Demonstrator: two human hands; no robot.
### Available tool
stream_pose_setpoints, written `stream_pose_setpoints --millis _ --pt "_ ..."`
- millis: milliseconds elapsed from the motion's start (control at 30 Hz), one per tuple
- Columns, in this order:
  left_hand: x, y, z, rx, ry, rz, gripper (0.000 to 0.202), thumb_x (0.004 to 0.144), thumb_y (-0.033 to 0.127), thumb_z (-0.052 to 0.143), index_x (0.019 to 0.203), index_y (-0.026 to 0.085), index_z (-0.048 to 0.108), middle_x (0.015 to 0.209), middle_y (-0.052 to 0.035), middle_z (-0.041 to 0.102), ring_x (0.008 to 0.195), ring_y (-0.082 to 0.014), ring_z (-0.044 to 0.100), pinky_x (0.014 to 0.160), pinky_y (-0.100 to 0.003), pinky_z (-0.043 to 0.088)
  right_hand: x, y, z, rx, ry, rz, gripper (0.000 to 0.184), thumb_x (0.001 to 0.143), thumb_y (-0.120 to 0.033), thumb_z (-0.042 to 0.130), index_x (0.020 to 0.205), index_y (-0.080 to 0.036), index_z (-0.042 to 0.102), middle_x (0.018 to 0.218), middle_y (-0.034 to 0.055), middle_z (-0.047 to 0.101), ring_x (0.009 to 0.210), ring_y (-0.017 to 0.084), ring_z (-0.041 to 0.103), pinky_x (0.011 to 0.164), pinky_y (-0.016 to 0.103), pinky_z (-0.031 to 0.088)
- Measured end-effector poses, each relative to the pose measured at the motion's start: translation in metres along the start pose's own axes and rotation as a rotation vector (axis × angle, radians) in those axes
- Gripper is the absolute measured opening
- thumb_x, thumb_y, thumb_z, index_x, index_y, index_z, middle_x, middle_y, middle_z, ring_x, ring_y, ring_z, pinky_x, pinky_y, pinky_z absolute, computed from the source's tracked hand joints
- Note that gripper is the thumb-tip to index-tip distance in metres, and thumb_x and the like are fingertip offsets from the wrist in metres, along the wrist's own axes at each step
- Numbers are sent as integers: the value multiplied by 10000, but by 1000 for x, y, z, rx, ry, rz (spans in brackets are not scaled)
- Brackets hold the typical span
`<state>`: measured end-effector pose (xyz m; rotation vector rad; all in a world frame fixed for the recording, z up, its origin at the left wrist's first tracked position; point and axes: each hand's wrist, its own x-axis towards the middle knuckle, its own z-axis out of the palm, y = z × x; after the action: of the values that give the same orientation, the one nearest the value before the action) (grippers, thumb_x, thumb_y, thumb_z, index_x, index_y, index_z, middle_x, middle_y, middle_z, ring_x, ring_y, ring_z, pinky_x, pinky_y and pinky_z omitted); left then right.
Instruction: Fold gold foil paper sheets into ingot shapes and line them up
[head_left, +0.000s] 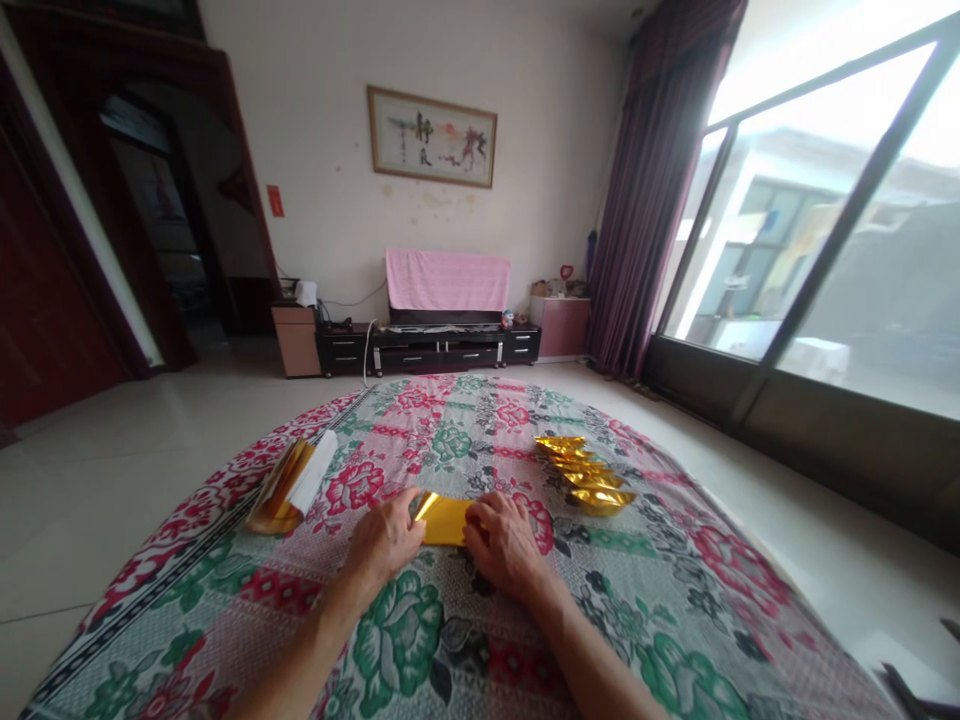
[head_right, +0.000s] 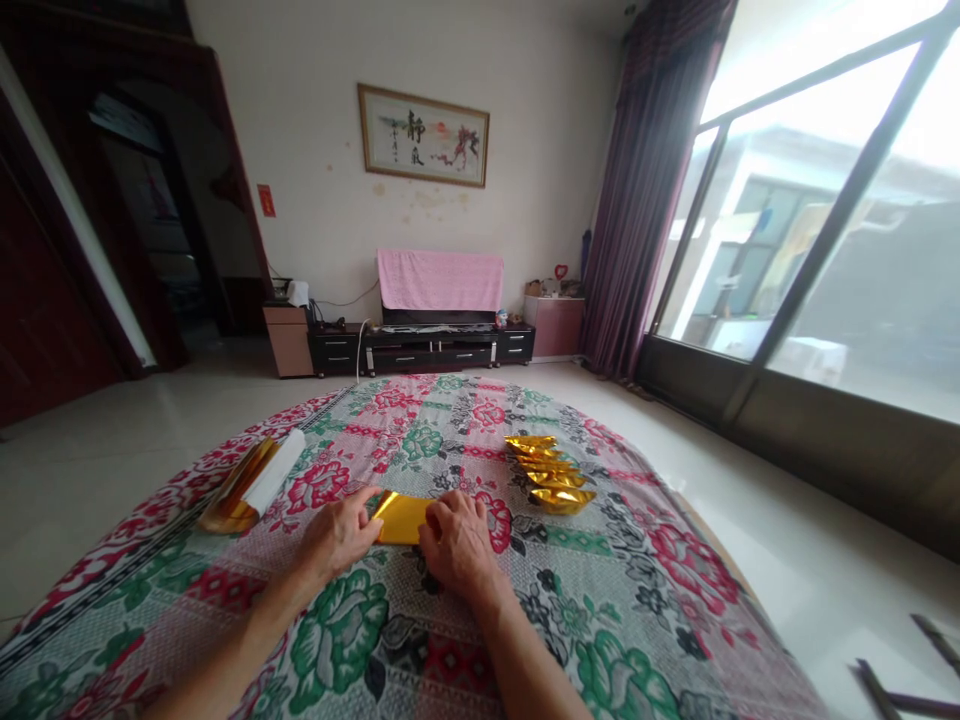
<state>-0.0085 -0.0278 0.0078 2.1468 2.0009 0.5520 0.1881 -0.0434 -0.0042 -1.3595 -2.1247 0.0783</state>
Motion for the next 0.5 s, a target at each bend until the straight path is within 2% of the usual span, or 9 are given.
stream_pose_setpoints --millis 100,167,300,367,433,500 --pt "0 -5 6 27 31 87 415 753 221 502 1166 257 514 860 -19 630 768 -158 595 695 -241 419 1 2 2 5 2 1 157 856 -236 444 880 -235 599 953 22 553 903 161 482 831 307 296" --pt "0 -8 9 15 92 179 441 748 188 501 1184 251 498 991 -41 596 895 -172 570 793 -260 426 1 3 2 0 -3 2 143 838 -214 463 880 -232 599 954 23 555 907 163 484 829 304 299" --pt "-2 -8 5 8 233 416 536 704 82 485 1218 232 469 1295 -66 417 1161 -226 407 975 -341 353 2 3 2 -14 -18 3 121 813 -208 495 872 -221 600 957 31 557 920 177 483 825 310 304" --pt "-3 -6 1 14 225 518 448 707 53 460 1113 220 548 1278 -61 432 1154 -234 399 990 -369 335 3 2 2 -23 -22 0 123 813 -212 495 874 -223 601 959 34 559 923 181 482 831 317 302" --pt "-3 -6 -1 0 157 589 287 737 59 438 903 206 619 1109 -54 540 1055 -220 458 942 -365 368 3 1 2 -28 -26 0 130 816 -212 491 881 -226 603 960 37 561 926 184 480 840 323 298" --pt "-1 -7 -1 -26 69 617 225 764 80 423 750 197 615 908 -41 590 911 -194 508 853 -340 409 2 2 1 -22 -27 -2 138 819 -206 484 888 -227 602 957 39 562 926 182 479 848 327 294"
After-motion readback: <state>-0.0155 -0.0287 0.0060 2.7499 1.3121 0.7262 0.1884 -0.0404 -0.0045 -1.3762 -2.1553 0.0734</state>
